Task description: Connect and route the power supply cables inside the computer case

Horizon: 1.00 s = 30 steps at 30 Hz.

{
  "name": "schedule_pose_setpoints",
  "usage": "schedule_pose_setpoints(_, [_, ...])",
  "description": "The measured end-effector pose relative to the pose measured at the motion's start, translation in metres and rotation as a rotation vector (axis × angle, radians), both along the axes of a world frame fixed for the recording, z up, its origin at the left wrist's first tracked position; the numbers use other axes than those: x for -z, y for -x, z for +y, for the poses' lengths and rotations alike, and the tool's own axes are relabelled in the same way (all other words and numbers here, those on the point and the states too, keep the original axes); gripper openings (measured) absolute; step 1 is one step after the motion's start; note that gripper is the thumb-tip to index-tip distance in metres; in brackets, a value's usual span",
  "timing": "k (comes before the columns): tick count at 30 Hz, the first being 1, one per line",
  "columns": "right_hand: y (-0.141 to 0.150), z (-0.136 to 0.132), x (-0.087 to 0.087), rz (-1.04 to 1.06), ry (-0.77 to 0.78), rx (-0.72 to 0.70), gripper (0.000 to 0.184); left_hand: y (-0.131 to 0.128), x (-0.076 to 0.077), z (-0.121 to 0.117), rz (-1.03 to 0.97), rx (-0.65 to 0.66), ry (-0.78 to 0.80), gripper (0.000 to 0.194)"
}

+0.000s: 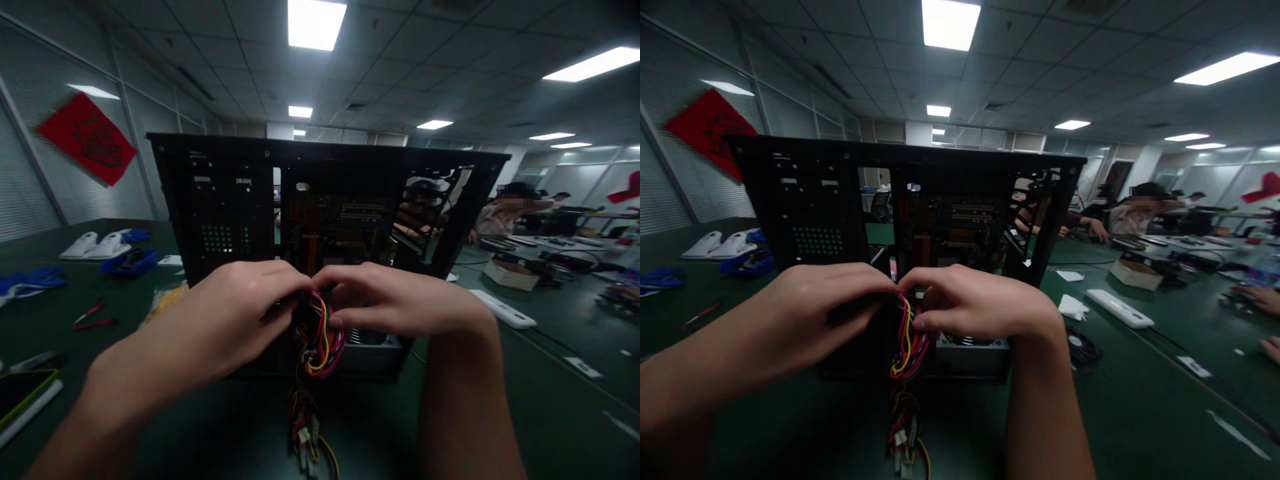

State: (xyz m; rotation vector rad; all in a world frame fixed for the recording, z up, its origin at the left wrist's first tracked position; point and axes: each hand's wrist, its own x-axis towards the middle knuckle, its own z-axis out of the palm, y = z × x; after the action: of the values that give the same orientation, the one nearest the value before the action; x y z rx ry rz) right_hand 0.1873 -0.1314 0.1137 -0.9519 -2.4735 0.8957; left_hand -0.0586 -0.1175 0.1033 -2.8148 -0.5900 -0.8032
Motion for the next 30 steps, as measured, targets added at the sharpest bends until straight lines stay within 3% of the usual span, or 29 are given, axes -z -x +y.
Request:
schedule_pose_setpoints(5, [-0.003,0.017,0.009,0.133,0.049,-0.05,0.04,0.003,0.002,0.004,0.001,-0.004,-0.129,0.025])
schedule_pose_setpoints(10, [0.01,0.047,0.027,0.222,0.143,-0.186,0.055,0.005,0.001,0.003,0.009,-0.013,-0.192,0.026])
schedule_pose_setpoints(15, [0.025,0.06,0.036,0.22,0.1,-0.338,0.034,0.003,0.0,-0.003,0.015,-0.002,-0.279,0.03])
schedule_pose_setpoints(19, [0.014,0.059,0.037,0.317,0.174,-0.274,0.036,0.003,-0.001,-0.005,0.035,-0.009,-0.324,0.025])
schedule_pose_setpoints(24, [-0.002,0.057,0.04,0.482,0.271,-0.234,0.059,0.008,-0.005,-0.005,0.013,-0.024,-0.43,0.022])
schedule_pose_setpoints(27, [-0.005,0.057,0.042,0.586,0.235,-0.234,0.067,0.017,-0.011,-0.007,-0.018,-0.065,-0.534,0.021])
schedule_pose_setpoints(30, [-0.006,0.058,0.044,0.657,0.186,-0.203,0.06,0.026,-0.016,-0.011,-0.076,-0.131,-0.588,0.02])
